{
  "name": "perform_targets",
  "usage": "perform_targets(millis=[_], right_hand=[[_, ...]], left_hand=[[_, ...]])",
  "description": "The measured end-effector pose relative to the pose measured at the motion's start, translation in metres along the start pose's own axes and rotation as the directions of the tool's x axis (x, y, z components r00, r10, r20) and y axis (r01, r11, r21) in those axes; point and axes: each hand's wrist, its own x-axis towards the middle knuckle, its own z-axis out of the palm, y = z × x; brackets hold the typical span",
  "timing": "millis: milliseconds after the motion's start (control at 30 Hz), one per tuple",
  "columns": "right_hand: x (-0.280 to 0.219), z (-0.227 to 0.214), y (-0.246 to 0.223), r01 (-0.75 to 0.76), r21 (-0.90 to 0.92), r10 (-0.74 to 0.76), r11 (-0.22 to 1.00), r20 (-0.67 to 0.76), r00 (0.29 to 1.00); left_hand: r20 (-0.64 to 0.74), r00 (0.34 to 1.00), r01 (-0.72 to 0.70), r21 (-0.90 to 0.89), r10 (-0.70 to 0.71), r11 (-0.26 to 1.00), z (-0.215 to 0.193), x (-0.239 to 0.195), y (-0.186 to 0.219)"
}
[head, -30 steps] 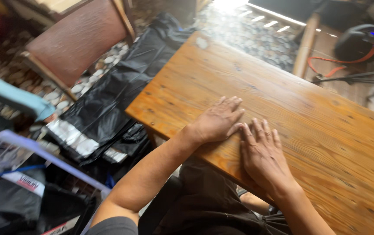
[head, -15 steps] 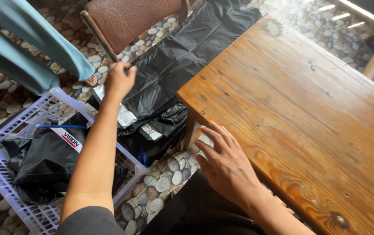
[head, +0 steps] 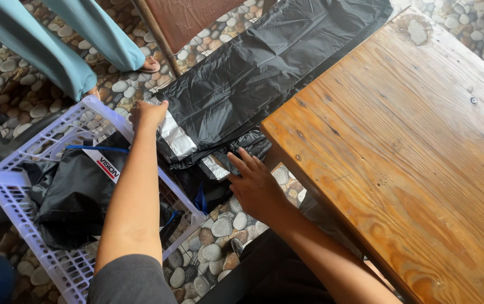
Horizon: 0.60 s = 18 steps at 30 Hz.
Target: The person zips a small black bag, then uses a feather duster to wipe it clean. They place the bag in a basket and retrieve a large black plastic-wrapped item, which they place on the table and dust with the feather duster.
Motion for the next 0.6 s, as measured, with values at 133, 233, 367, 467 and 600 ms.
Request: perform_targets(millis=[133, 233, 367, 467, 600], right_hand=[[0.027, 0.032, 0.008, 0.019, -0.058, -0.014, 0.998, 0.086, 0.996], [0.044, 0.054, 0.016, 0.045, -0.049, -0.039, 0.998, 0.115, 0.993], [0.054, 0.082, 0.025, 0.023, -0.059, -0.014, 0.998, 0.147, 0.989], [0.059, 0.098, 0.022, 0.015, -0.092, -0.005, 0.996, 0.116, 0.993], [0.061, 0.104, 0.022, -0.033, -0.042, 0.037, 0.999, 0.097, 0.995]], left_hand=[[0.002, 0.998, -0.056, 0.010, 0.056, 0.998, -0.002, -0.005, 0.005], [0.009, 0.997, -0.081, 0.011, 0.081, 0.997, -0.002, -0.009, 0.002], [0.046, 0.991, -0.122, -0.015, 0.123, 0.992, -0.001, -0.013, -0.003], [0.023, 0.983, -0.179, -0.049, 0.181, 0.983, 0.001, -0.012, 0.000], [0.035, 0.975, -0.215, -0.087, 0.218, 0.973, -0.007, -0.023, -0.007]])
